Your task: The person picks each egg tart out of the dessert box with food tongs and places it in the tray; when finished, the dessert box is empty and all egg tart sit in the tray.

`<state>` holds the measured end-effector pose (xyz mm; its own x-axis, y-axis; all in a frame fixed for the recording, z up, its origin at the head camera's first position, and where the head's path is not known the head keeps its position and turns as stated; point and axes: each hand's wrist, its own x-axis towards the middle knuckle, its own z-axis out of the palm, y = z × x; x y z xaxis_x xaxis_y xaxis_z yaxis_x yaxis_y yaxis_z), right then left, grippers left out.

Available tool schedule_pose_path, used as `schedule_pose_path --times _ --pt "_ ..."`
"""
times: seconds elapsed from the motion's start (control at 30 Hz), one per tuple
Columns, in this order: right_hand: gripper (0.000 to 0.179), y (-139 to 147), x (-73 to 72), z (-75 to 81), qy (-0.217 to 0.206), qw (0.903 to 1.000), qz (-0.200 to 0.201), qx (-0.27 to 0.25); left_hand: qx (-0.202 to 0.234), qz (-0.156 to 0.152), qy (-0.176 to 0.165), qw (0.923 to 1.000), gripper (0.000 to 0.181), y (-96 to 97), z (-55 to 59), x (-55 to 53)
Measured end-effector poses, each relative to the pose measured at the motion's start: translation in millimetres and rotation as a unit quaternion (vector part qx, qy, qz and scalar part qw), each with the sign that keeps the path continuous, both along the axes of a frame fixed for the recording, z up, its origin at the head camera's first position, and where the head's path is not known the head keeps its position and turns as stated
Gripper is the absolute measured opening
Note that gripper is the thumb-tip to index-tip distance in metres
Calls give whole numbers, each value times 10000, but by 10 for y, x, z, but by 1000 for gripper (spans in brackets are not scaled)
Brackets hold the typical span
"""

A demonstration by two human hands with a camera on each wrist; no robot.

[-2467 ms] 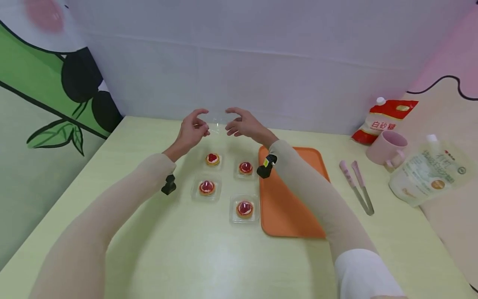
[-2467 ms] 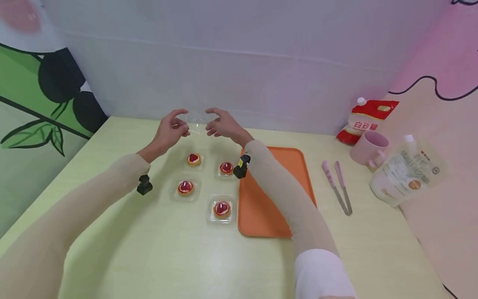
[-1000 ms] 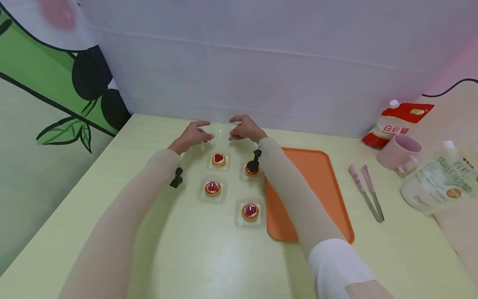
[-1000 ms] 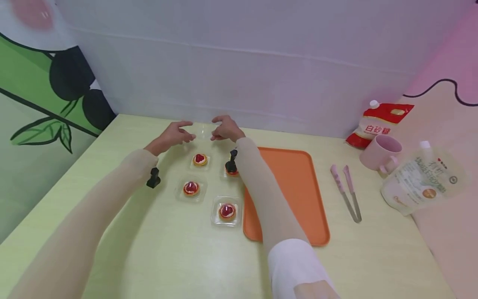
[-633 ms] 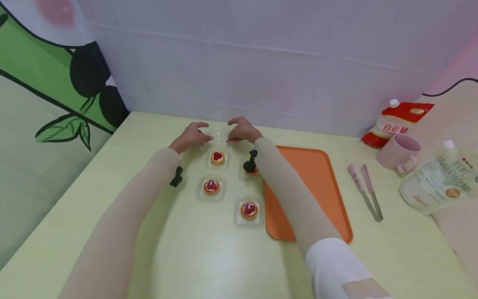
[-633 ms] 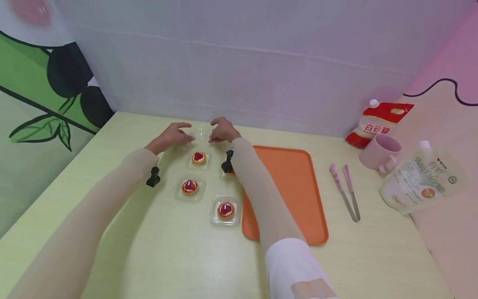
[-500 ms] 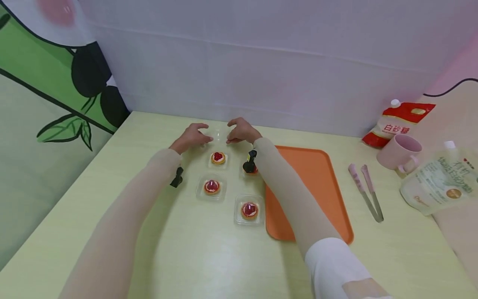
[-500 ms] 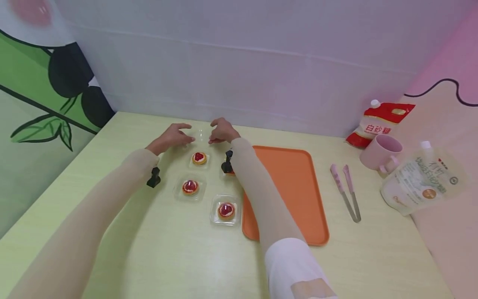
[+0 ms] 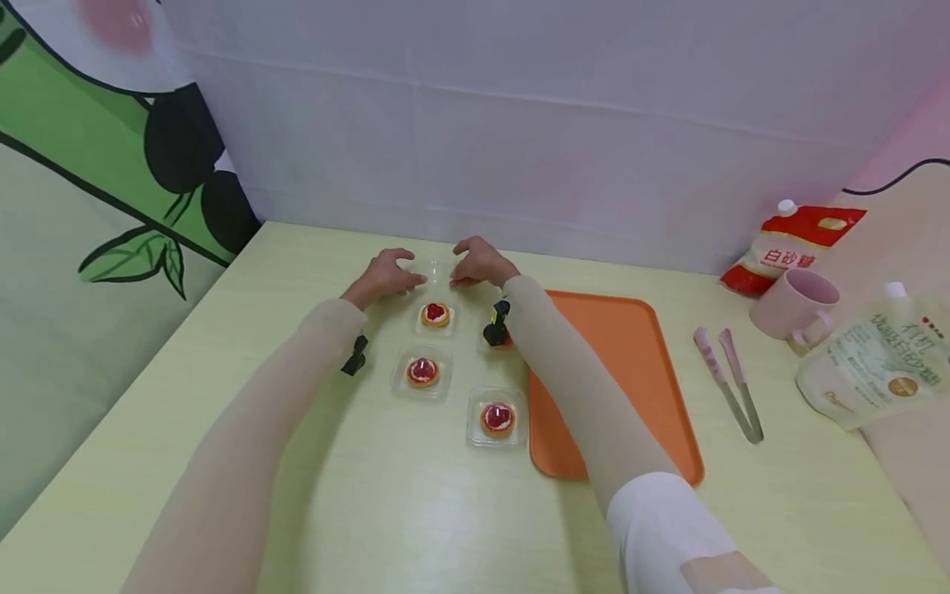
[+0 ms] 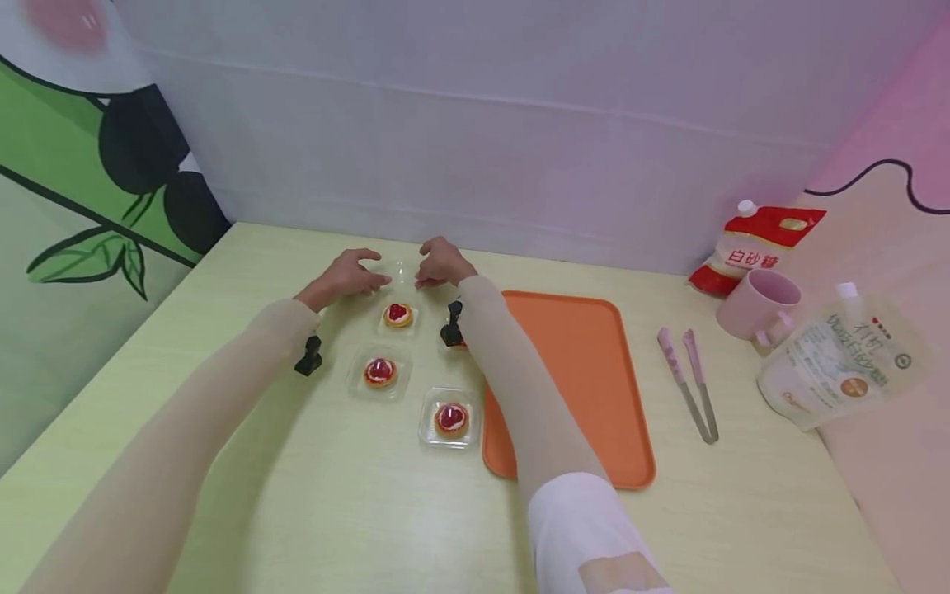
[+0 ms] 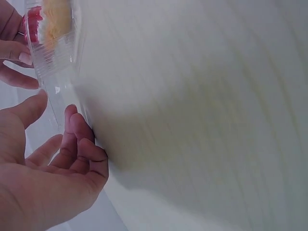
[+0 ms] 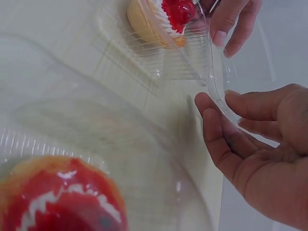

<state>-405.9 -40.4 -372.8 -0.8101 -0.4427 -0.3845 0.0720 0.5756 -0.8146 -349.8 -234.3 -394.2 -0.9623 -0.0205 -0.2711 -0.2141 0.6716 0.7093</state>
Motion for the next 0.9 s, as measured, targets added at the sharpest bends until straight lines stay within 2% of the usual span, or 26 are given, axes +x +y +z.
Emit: schedule_pose_path --times 0.27,0.53,0.7,0.9 --pt "62 112 78 104 173 9998 49 111 113 -46 -92 9999 63 27 29 10" --pt "62 228 179 300 520 9983 138 208 -68 92 -31 9999 65 -61 57 53" --pt "61 250 245 365 659 9975 254 63 -99 89 164 9998 66 -153 85 158" --pt "59 302 418 388 984 9934 538 -226 393 -36 323 9987 62 -240 82 342"
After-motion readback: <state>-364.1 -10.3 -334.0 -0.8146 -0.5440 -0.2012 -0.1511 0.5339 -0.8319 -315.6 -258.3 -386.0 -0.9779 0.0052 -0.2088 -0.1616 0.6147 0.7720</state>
